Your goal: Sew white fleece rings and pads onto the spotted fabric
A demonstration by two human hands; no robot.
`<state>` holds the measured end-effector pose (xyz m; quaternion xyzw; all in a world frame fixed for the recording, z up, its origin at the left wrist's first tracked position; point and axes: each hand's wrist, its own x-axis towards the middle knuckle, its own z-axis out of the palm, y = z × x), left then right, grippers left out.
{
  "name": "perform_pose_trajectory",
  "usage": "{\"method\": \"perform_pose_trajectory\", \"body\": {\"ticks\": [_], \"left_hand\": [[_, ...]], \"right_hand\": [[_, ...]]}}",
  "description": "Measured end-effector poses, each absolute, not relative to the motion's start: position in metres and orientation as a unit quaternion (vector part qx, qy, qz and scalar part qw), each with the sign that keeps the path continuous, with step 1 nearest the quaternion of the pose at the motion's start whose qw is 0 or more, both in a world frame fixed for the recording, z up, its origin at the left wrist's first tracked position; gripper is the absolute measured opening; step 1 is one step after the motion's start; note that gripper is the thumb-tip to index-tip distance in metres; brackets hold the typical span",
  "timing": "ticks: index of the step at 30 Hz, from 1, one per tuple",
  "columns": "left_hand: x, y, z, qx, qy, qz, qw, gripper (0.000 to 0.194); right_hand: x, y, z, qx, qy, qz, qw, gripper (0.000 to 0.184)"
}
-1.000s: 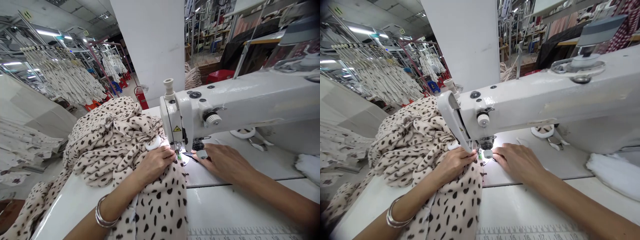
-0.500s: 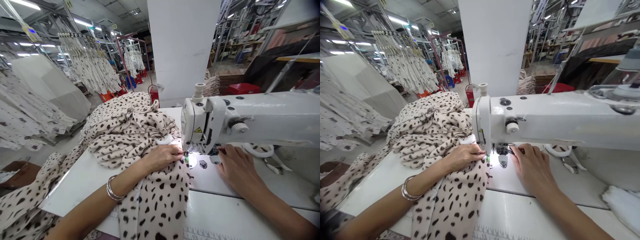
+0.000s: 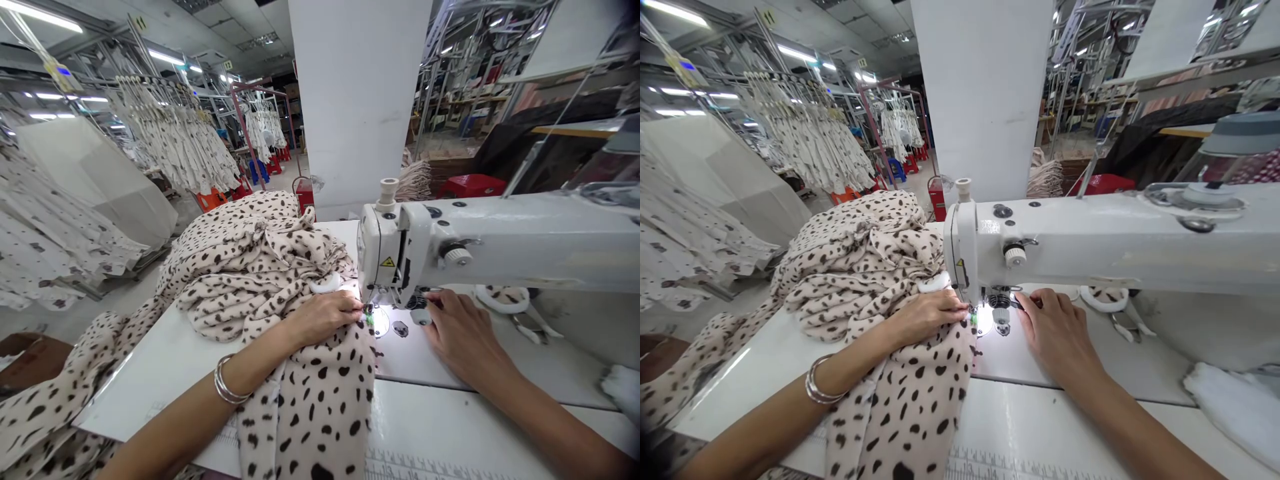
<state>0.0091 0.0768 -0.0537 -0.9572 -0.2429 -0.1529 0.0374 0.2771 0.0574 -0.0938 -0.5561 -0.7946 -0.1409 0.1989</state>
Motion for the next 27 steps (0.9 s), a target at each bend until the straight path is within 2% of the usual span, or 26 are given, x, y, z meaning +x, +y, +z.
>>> {"method": "perform_pose_trajectory", "body": {"ticks": [18,27], "left_hand": [[0.0095,0.0768,-0.0541,-0.959,-0.219,-0.173,0.056,0.021],[0.0082,0.0742,-0.0572,-0.951,-0.245,-0.179,0.057,0.030]], "right_hand": [[0.2789,0.0596,-0.0903,-0.560,-0.795,-0.120,0.198,0.029],[0.2791,0.0600,-0.0863,-0.565,-0.795,-0.111,0.192,0.030]]}}
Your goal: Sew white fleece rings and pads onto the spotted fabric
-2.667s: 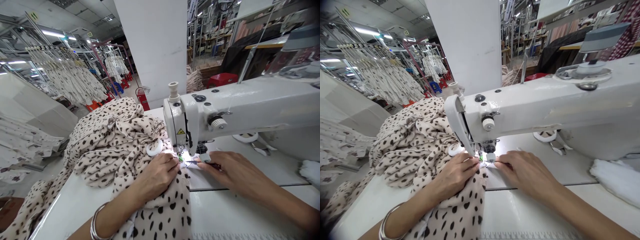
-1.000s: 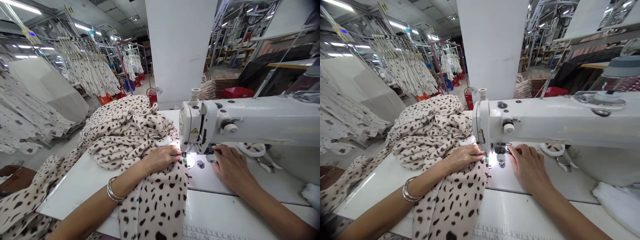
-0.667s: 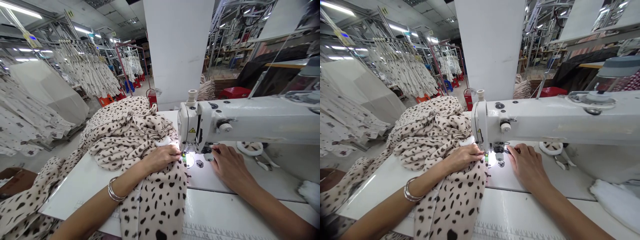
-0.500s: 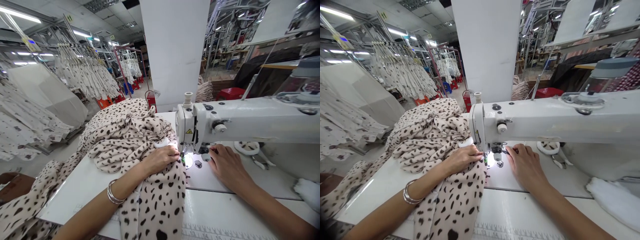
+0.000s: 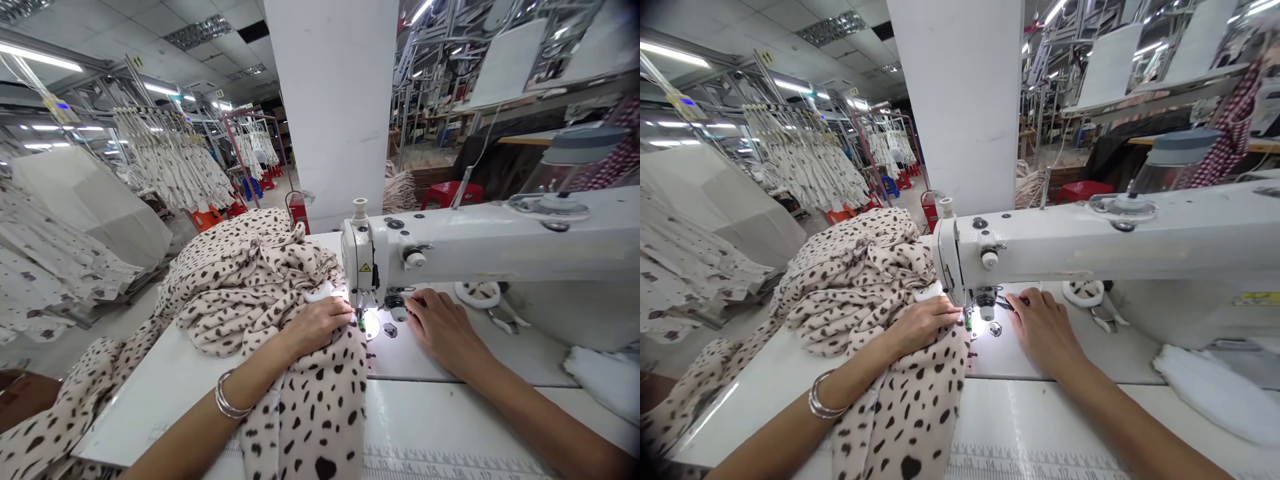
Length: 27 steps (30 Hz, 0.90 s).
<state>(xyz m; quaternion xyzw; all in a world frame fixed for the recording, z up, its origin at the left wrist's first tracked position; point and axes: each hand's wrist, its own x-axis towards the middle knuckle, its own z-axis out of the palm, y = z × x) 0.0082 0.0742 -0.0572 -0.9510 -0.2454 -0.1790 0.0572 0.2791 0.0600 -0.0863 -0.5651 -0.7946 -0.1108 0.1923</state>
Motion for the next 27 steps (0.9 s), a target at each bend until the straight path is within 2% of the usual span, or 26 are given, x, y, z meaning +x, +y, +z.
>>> {"method": "perform_pose_trajectory", "body": {"ticks": [6,11,15,19,20,22,23,24,25,27], "left_hand": [[0.005,0.060,-0.048,-0.929,-0.324,-0.159,0.078,0.026],[-0.001,0.001,-0.043,-0.915,-0.371,-0.144,0.061,0.029],[-0.005,-0.059,-0.039,-0.891,-0.408,-0.196,-0.002,0.032],[-0.022,-0.066,-0.015,-0.824,-0.481,-0.294,-0.061,0.024],[-0.028,-0.058,-0.006,-0.802,-0.521,-0.284,-0.072,0.026],[-0.038,-0.033,0.013,-0.780,-0.589,-0.166,-0.134,0.051],[-0.040,-0.019,0.020,-0.781,-0.593,-0.090,-0.175,0.065],[-0.040,-0.005,0.025,-0.784,-0.585,-0.058,-0.197,0.074],[-0.037,0.008,0.028,-0.790,-0.573,-0.032,-0.214,0.081],[-0.024,0.031,0.028,-0.802,-0.546,0.017,-0.242,0.089]], "right_hand": [[0.283,0.066,-0.085,-0.577,-0.782,-0.137,0.190,0.031],[0.282,0.068,-0.088,-0.575,-0.782,-0.161,0.179,0.029],[0.282,0.068,-0.082,-0.567,-0.785,-0.176,0.180,0.026],[0.288,0.052,-0.061,-0.550,-0.794,-0.183,0.181,0.026],[0.287,0.043,-0.056,-0.544,-0.800,-0.181,0.177,0.028],[0.276,0.019,-0.049,-0.526,-0.822,-0.138,0.168,0.038],[0.265,0.006,-0.047,-0.512,-0.836,-0.105,0.166,0.042],[0.252,-0.008,-0.047,-0.503,-0.848,-0.024,0.166,0.046],[0.237,-0.020,-0.048,-0.500,-0.848,0.045,0.171,0.047],[0.207,-0.040,-0.052,-0.509,-0.832,0.098,0.199,0.049]]}}
